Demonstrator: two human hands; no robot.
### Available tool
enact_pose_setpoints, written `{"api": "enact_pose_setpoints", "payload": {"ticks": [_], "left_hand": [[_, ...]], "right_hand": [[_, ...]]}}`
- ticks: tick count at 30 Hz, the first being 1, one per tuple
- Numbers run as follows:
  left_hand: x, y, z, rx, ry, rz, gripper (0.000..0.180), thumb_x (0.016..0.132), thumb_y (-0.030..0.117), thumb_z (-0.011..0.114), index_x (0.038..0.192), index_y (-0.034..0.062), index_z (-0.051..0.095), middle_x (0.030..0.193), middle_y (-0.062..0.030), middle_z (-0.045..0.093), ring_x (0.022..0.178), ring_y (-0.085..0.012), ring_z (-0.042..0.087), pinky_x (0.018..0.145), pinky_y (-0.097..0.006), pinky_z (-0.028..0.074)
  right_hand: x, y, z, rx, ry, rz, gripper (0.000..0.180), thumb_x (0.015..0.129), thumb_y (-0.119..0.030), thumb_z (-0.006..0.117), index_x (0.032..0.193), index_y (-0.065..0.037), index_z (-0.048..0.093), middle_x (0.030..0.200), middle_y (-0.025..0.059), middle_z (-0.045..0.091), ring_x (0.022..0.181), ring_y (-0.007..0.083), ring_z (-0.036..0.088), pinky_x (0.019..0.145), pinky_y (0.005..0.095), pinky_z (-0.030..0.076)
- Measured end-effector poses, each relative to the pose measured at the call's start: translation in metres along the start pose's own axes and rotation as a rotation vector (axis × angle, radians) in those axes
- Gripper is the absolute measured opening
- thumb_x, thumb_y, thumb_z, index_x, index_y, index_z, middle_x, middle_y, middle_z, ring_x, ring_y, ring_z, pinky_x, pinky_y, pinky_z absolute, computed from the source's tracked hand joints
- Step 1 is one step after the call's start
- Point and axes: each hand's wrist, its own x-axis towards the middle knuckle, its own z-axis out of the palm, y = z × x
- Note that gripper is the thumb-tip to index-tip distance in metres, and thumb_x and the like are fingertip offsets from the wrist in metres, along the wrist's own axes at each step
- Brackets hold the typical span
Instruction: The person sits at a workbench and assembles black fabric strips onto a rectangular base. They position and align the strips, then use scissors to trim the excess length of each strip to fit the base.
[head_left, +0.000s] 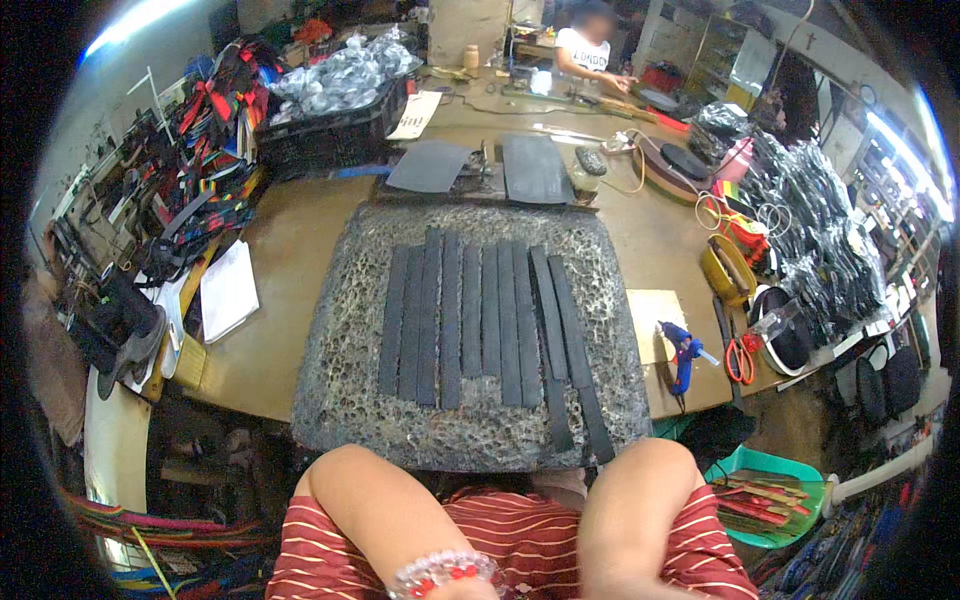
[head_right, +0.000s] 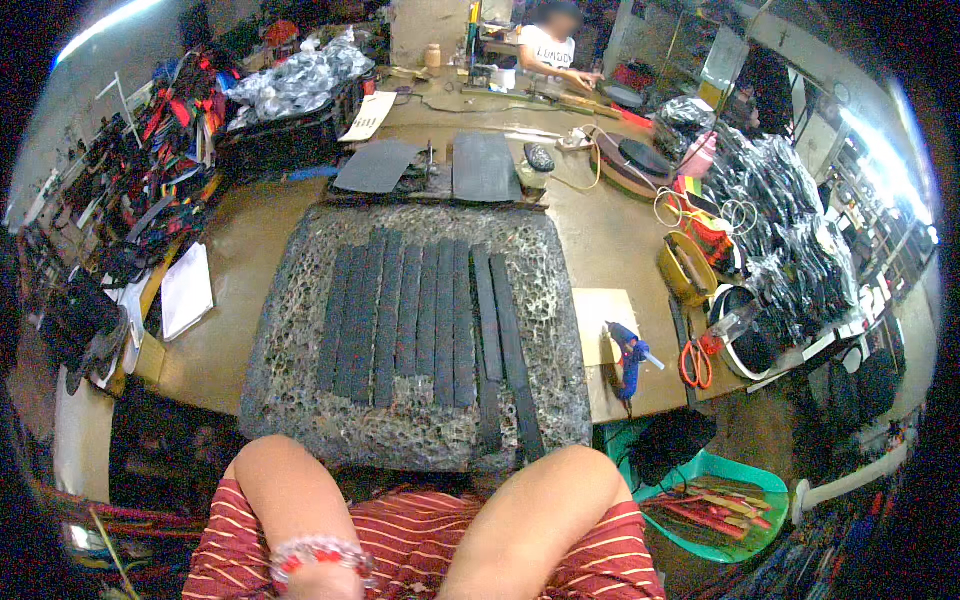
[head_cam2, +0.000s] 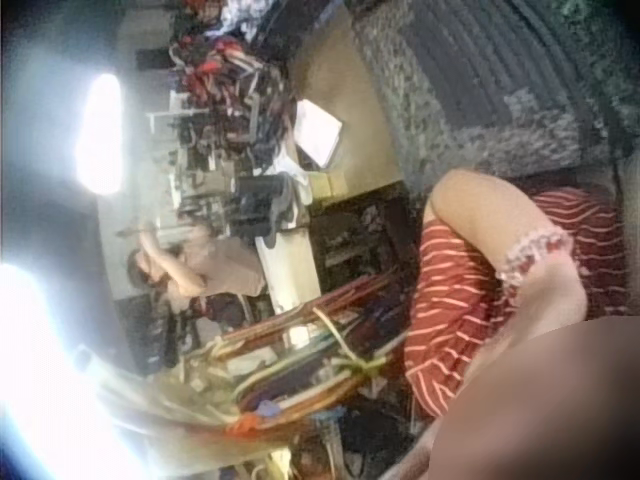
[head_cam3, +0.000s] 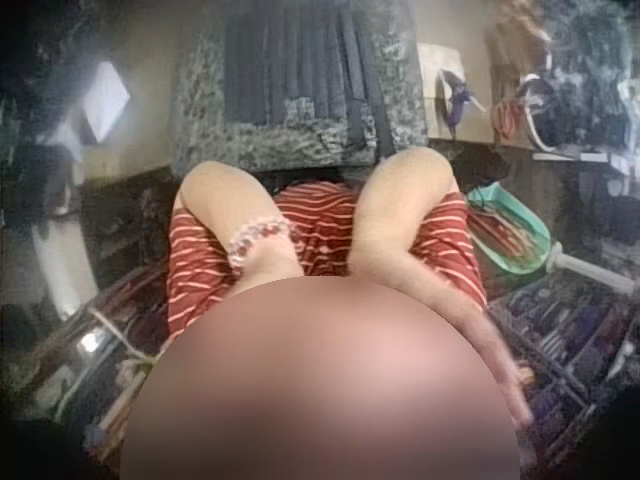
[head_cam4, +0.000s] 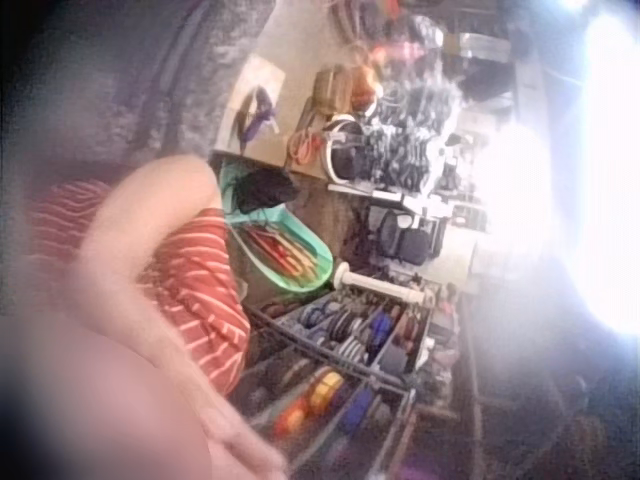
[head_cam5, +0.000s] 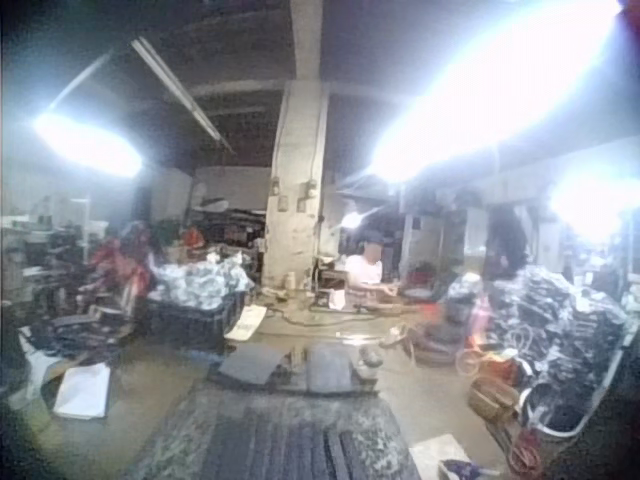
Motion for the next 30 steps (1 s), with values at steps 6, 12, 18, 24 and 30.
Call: {"api": "enact_pose_setpoints", "payload": {"ticks": [6, 12, 18, 24, 30], "left_hand": [[-0.016, -0.012, 0.002, 0.082, -0.022, 0.064, 0.043, 0.095, 0.035, 0.050, 0.129, 0.0091, 0.046, 0.140, -0.0105, 0.038, 0.127, -0.0313, 0.040, 0.109, -0.053, 0.029], [-0.054, -0.014, -0.062, 0.571, -0.094, 0.384, 0.044, 0.095, 0.036, 0.050, 0.129, 0.0090, 0.046, 0.141, -0.0109, 0.037, 0.128, -0.0320, 0.039, 0.110, -0.054, 0.028], [-0.138, 0.069, -0.130, 1.549, 0.758, 0.150, 0.050, 0.099, 0.045, 0.036, 0.132, 0.0080, 0.038, 0.134, -0.0112, 0.040, 0.124, -0.0304, 0.042, 0.108, -0.051, 0.032], [-0.147, 0.073, -0.125, 1.379, 0.442, -0.326, 0.050, 0.101, 0.046, 0.030, 0.101, 0.0043, 0.058, 0.092, -0.0125, 0.061, 0.085, -0.0281, 0.063, 0.076, -0.041, 0.052], [-0.123, -0.004, -0.172, 1.042, -0.292, -0.947, 0.016, 0.085, 0.011, 0.061, 0.099, 0.0053, 0.065, 0.115, -0.0134, 0.061, 0.109, -0.0290, 0.059, 0.094, -0.040, 0.048]], "right_hand": [[-0.028, -0.012, -0.011, -0.138, 0.035, 0.107, 0.091, 0.084, -0.064, 0.051, 0.139, 0.006, 0.033, 0.138, 0.0263, 0.039, 0.123, 0.0363, 0.043, 0.105, 0.0461, 0.034], [-0.078, -0.020, -0.056, -0.510, 0.055, 0.333, 0.100, 0.082, -0.070, 0.049, 0.139, 0.009, 0.031, 0.143, 0.0292, 0.034, 0.130, 0.0377, 0.039, 0.109, 0.0479, 0.031], [-0.100, -0.019, 0.013, 0.189, 0.087, 0.539, 0.095, 0.077, -0.062, 0.064, 0.134, 0.010, 0.040, 0.142, 0.0304, 0.037, 0.135, 0.0376, 0.036, 0.113, 0.0504, 0.025], [-0.119, -0.046, -0.025, -0.074, -0.470, 0.680, 0.089, 0.082, -0.057, 0.063, 0.142, 0.004, 0.035, 0.147, 0.0204, 0.036, 0.141, 0.0371, 0.025, 0.113, 0.0584, 0.016], [-0.166, -0.060, -0.161, -1.303, 0.122, 1.145, 0.038, 0.091, -0.032, 0.059, 0.116, -0.003, 0.063, 0.123, 0.0167, 0.060, 0.119, 0.0349, 0.053, 0.103, 0.0445, 0.039]]}}
